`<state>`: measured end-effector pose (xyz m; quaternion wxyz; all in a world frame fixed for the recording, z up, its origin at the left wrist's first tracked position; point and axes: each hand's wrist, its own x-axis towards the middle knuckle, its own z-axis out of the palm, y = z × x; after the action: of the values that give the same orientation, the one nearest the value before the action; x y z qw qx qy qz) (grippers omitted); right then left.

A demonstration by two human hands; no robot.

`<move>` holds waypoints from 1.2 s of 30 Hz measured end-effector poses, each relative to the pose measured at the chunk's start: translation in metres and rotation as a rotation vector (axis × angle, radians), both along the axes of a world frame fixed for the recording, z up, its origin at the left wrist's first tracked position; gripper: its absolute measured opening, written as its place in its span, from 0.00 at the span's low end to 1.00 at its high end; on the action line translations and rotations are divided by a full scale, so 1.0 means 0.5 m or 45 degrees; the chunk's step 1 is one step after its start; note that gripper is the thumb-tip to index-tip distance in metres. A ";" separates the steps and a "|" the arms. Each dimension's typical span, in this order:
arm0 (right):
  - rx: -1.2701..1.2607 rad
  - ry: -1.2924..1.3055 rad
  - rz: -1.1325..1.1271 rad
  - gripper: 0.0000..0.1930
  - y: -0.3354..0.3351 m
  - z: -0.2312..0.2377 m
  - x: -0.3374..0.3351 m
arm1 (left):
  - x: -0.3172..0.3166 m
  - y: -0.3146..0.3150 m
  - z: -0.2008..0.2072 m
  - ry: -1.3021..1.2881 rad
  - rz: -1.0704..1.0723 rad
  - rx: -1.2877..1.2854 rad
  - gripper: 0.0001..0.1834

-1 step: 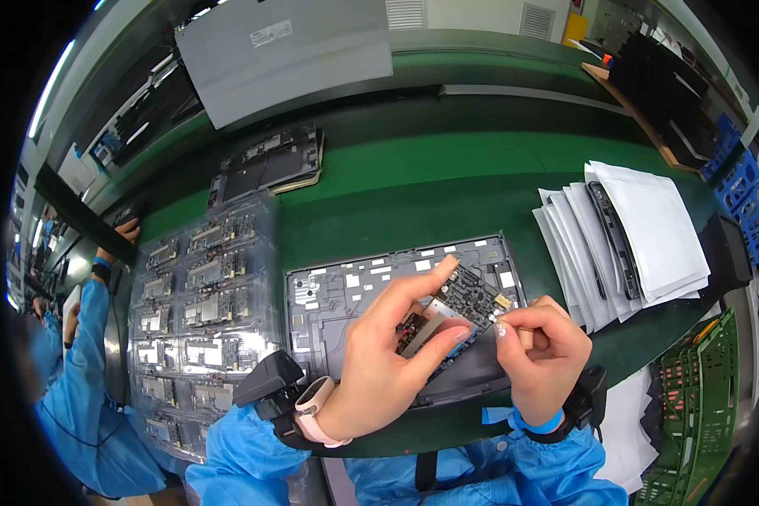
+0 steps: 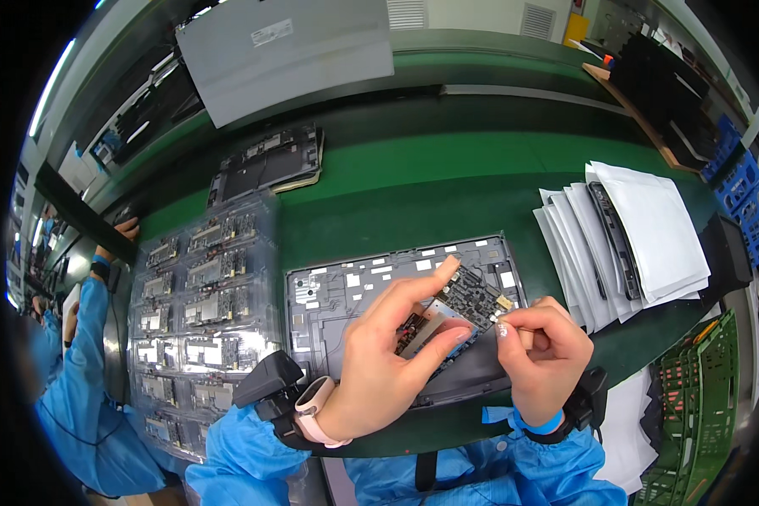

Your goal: The person installs motherboards, circuit boards, and internal cables into a tablet chassis by hand.

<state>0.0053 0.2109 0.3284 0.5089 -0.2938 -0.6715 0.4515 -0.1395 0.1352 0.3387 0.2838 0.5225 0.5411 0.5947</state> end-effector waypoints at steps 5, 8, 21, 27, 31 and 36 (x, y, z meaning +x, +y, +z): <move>0.152 -0.065 -0.049 0.06 0.004 0.004 0.002 | 0.004 0.000 0.002 0.037 0.015 0.071 0.31; 0.052 -0.002 0.020 0.06 0.007 0.001 0.004 | 0.006 0.001 0.002 0.017 0.012 0.063 0.32; 0.569 -0.358 -0.146 0.07 0.031 0.025 0.013 | -0.001 0.004 0.005 0.150 0.027 -0.009 0.30; 0.409 -0.456 0.336 0.08 0.099 0.023 0.048 | -0.042 0.021 0.040 0.400 -0.142 -0.164 0.31; 0.597 -0.648 0.635 0.11 0.174 0.019 0.078 | -0.076 0.009 0.082 0.478 -0.524 -0.617 0.31; 1.105 -0.856 0.647 0.11 0.184 0.012 0.059 | -0.080 0.010 0.085 0.536 -0.632 -0.644 0.32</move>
<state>0.0351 0.3029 0.3344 0.2184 -0.0164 -0.9675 0.1263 -0.1794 0.1404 0.3810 0.4212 0.6612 0.5741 0.2364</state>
